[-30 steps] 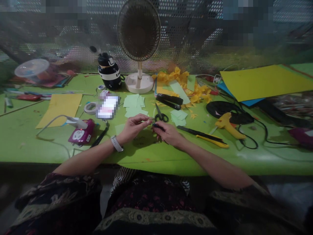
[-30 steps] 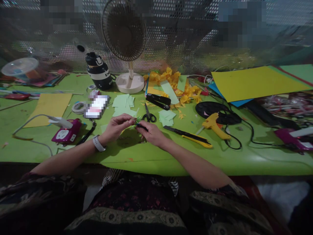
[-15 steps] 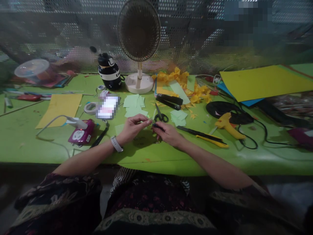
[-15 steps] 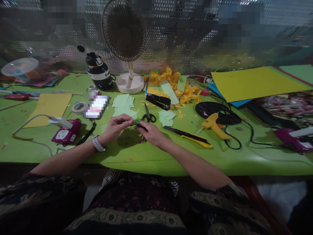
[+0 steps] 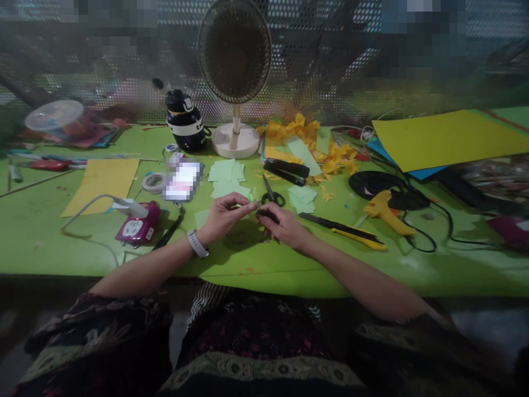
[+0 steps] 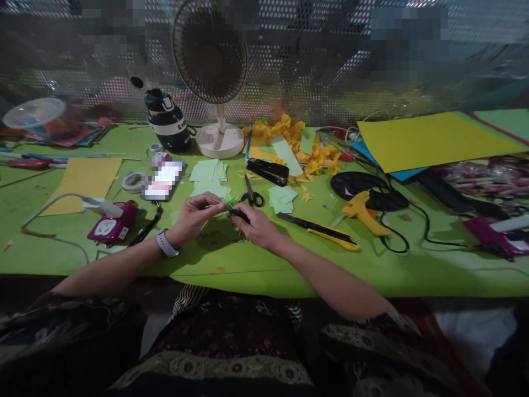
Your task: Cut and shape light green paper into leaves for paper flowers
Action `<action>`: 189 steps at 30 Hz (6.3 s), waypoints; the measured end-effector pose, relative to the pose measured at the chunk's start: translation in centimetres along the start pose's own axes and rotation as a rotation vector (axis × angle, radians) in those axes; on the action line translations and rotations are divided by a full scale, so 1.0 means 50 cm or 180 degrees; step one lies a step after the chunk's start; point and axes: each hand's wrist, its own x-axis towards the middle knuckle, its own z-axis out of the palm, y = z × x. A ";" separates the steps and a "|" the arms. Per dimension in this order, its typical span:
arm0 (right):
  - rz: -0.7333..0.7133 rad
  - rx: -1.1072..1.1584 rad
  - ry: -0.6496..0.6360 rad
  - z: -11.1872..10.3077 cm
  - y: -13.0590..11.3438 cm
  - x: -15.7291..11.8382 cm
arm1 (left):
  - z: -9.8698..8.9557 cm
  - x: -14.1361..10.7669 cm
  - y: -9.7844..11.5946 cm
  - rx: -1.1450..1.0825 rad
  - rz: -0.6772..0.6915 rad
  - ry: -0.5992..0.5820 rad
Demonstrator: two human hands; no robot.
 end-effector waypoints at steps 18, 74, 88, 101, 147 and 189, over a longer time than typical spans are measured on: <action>0.0151 0.0226 -0.0090 0.000 0.005 -0.002 | -0.001 0.000 0.003 -0.0025 -0.0101 -0.0102; 0.0706 0.1731 0.1051 -0.005 -0.018 0.010 | 0.001 -0.005 0.037 -0.0266 -0.1657 -0.1117; 0.0453 0.1696 0.1406 -0.007 -0.002 0.013 | 0.004 -0.008 0.032 -0.0444 -0.1578 -0.0873; 0.0503 0.1195 0.1122 -0.014 -0.014 0.011 | 0.001 -0.003 0.028 -0.0449 -0.1493 -0.0690; 0.0062 -0.0022 0.0339 -0.009 0.004 0.003 | -0.003 -0.002 0.019 -0.0063 -0.1107 -0.0336; -0.0266 -0.0034 0.0289 -0.005 0.011 0.003 | -0.005 0.002 -0.002 -0.0256 -0.0422 -0.0160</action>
